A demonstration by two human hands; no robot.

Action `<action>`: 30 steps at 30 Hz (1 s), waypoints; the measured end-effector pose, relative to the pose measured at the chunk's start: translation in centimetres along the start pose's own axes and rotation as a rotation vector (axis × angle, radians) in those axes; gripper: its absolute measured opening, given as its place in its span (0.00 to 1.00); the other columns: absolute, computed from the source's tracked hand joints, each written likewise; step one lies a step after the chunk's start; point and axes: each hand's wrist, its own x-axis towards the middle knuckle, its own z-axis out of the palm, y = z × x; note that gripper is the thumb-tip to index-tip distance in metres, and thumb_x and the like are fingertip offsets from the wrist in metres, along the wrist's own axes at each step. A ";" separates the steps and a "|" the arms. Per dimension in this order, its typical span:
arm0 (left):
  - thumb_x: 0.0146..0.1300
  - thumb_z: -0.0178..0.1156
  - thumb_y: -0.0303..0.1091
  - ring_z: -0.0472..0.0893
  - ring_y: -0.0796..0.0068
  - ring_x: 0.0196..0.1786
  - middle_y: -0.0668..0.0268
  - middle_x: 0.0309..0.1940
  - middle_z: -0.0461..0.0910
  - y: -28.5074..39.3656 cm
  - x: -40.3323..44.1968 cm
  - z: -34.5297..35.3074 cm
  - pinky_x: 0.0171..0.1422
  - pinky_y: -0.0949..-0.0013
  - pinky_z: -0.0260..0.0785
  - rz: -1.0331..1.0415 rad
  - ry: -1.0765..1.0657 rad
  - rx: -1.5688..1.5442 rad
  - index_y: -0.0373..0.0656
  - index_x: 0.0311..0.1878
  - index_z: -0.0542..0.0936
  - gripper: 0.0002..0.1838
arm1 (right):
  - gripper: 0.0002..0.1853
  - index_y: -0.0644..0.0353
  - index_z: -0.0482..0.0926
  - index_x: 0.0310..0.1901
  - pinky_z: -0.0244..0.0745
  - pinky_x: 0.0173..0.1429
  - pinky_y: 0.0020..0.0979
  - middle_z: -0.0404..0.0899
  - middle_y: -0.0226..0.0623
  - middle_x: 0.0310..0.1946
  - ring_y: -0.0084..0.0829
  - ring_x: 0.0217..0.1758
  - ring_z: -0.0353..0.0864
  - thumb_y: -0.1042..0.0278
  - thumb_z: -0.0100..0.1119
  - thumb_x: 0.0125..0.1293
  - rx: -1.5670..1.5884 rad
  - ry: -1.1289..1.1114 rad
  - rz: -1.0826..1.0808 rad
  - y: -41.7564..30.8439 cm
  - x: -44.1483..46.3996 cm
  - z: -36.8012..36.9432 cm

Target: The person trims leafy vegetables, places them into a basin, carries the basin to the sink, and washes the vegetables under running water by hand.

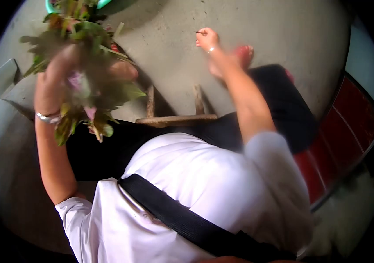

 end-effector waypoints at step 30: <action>0.57 0.62 0.32 0.78 0.78 0.42 0.66 0.42 0.78 5.3 0.2 5.1 0.46 0.74 0.72 0.274 -0.353 -0.279 0.37 0.50 0.73 0.19 | 0.11 0.68 0.78 0.34 0.72 0.40 0.33 0.79 0.49 0.30 0.34 0.34 0.78 0.77 0.45 0.55 -0.228 -0.497 -0.760 -34.8 -20.0 0.9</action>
